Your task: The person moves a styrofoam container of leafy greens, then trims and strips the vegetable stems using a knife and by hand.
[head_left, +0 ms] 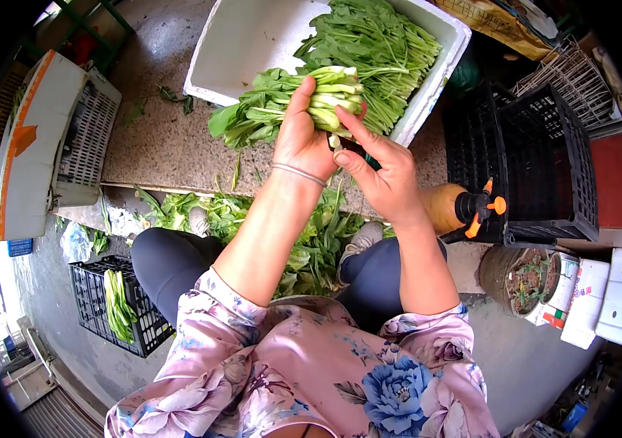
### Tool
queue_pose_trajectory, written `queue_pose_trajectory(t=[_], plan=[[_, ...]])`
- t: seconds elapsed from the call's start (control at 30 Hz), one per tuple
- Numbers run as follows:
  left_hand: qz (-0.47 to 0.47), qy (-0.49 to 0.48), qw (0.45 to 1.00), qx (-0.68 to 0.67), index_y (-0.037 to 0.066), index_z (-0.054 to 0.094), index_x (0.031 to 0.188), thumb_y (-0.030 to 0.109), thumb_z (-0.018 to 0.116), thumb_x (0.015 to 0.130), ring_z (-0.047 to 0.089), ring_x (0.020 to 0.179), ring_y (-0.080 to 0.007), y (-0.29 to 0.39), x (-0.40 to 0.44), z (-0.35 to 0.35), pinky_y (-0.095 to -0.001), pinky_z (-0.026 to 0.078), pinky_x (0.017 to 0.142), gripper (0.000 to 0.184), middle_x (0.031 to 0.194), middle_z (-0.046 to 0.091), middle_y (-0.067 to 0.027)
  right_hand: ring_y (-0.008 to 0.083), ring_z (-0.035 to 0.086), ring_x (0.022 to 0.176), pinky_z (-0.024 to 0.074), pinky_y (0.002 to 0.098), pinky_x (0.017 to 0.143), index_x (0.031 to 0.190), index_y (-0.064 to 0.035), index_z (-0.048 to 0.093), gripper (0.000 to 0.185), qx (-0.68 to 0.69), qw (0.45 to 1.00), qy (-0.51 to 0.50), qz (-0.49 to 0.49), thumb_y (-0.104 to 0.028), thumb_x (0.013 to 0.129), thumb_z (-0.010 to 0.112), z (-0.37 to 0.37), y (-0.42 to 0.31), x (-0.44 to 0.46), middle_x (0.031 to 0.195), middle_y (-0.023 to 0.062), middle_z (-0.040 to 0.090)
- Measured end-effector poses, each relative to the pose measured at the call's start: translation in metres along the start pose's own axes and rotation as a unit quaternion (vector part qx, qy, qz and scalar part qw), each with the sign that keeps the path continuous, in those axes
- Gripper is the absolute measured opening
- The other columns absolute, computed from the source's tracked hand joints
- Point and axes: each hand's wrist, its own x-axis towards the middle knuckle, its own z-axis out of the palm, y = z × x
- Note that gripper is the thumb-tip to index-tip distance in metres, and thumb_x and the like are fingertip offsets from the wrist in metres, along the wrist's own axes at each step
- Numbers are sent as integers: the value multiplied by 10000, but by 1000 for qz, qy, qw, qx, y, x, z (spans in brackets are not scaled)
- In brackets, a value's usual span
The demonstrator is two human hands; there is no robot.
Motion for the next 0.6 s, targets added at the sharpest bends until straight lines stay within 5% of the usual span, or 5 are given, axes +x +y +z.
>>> queue_pose_trajectory(t=[0.23,0.3,0.4,0.5,0.6], plan=[[28,66,997,32,1,457,1120,278,410,915,538,986,-297,-7,-2,9,-466,438,893,348,1105,542,-177,136,576,731,453,253,693,1144,-56,567,366,-48,996,62,-53,-138,794,634,6,9,3,823,105,624],[62,138,987,51,34,524,1008,244,532,860,568,851,-244,-13,-3,16,-366,468,804,257,971,594,-106,132,538,616,441,256,582,1111,-78,596,329,-126,986,89,-64,-111,786,636,5,6,3,707,76,580],[40,118,992,30,36,531,998,233,533,858,567,860,-236,-17,-1,18,-362,454,821,242,953,602,-99,140,493,547,416,262,514,1098,-106,609,311,-264,942,165,-128,-91,788,627,7,9,2,631,55,519],[41,123,992,13,18,516,1025,235,494,877,556,912,-267,-19,2,23,-402,433,865,263,998,588,-128,168,458,485,408,293,468,1078,-206,630,340,-302,905,261,-146,-162,742,663,10,15,3,554,1,402],[28,99,994,-30,19,514,1027,229,490,881,551,939,-296,-16,4,21,-437,427,896,256,1024,582,-143,166,441,484,397,293,459,1080,-202,630,345,-273,893,312,-175,-178,738,669,5,20,6,559,-1,382]])
